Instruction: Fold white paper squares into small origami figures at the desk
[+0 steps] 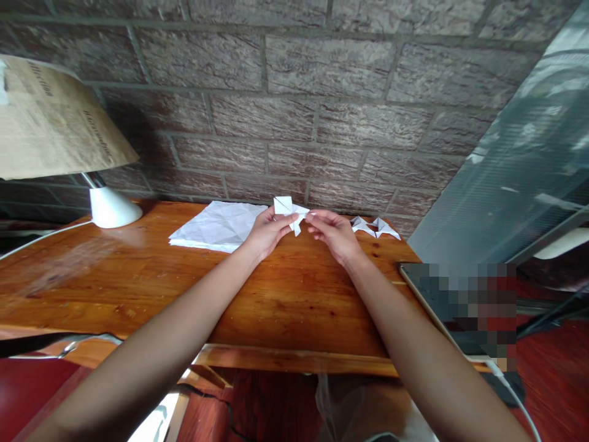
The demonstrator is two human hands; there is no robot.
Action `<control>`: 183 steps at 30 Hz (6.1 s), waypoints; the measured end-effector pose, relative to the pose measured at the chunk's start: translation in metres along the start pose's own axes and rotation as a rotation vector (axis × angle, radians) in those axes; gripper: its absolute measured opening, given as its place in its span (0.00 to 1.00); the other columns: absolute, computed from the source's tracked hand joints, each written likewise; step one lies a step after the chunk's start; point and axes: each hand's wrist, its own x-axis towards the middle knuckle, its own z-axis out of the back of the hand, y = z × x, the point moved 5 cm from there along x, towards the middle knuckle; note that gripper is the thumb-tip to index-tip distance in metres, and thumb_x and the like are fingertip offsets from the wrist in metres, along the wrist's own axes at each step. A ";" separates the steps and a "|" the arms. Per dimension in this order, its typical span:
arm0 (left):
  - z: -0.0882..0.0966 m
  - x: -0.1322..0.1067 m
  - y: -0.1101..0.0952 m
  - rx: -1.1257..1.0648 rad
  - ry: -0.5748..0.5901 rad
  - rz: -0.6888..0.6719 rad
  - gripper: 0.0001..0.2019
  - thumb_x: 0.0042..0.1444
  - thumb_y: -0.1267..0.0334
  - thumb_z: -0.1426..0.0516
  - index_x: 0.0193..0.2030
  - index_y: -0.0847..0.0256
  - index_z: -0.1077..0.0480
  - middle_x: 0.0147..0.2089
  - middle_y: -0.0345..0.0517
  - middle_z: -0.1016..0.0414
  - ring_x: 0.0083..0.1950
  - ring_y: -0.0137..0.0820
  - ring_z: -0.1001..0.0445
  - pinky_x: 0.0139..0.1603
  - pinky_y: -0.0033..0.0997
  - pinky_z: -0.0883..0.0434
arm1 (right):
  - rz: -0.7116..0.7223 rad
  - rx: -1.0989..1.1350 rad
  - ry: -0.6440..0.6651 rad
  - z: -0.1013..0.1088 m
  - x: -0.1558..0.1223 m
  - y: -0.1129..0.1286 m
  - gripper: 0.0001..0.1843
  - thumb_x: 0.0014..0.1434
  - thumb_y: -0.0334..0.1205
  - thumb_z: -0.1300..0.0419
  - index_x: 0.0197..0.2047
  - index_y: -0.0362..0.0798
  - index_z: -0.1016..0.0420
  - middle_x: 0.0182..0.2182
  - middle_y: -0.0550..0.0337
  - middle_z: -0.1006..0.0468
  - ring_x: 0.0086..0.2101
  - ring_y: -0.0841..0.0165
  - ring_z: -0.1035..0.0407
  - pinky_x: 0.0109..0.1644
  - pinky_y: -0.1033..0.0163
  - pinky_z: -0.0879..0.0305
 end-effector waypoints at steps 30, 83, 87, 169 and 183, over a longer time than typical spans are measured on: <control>0.000 0.000 0.000 0.133 0.053 -0.056 0.20 0.33 0.62 0.25 0.32 0.63 0.25 0.28 0.38 0.23 0.31 0.27 0.25 0.41 0.31 0.29 | 0.009 -0.192 0.106 -0.003 -0.001 -0.001 0.21 0.43 0.56 0.25 0.31 0.47 0.17 0.31 0.57 0.17 0.28 0.72 0.29 0.31 0.67 0.35; 0.002 -0.001 -0.003 0.222 -0.027 -0.069 0.21 0.34 0.62 0.26 0.37 0.63 0.21 0.34 0.46 0.18 0.33 0.29 0.24 0.34 0.29 0.33 | 0.112 -0.171 -0.029 0.003 -0.001 0.012 0.26 0.46 0.63 0.29 0.21 0.47 0.25 0.19 0.64 0.30 0.20 0.75 0.41 0.24 0.65 0.46; 0.000 0.000 -0.006 0.230 -0.006 -0.085 0.21 0.35 0.62 0.27 0.38 0.63 0.21 0.34 0.45 0.18 0.32 0.28 0.25 0.31 0.27 0.36 | 0.072 -0.161 0.012 0.002 -0.001 0.011 0.21 0.42 0.56 0.25 0.29 0.47 0.18 0.23 0.63 0.25 0.21 0.76 0.42 0.24 0.65 0.45; 0.000 0.000 -0.005 0.109 0.045 -0.053 0.26 0.35 0.62 0.27 0.44 0.61 0.23 0.36 0.43 0.19 0.36 0.30 0.24 0.40 0.29 0.31 | 0.082 -0.126 0.191 -0.006 -0.003 0.012 0.14 0.51 0.45 0.33 0.42 0.50 0.19 0.26 0.64 0.21 0.24 0.74 0.29 0.29 0.68 0.38; 0.001 -0.001 -0.009 0.127 0.006 -0.071 0.23 0.35 0.64 0.28 0.42 0.59 0.23 0.33 0.40 0.19 0.33 0.29 0.25 0.33 0.27 0.32 | 0.131 -0.237 0.268 -0.007 -0.002 0.010 0.19 0.52 0.51 0.30 0.44 0.50 0.18 0.39 0.58 0.16 0.26 0.74 0.27 0.30 0.67 0.35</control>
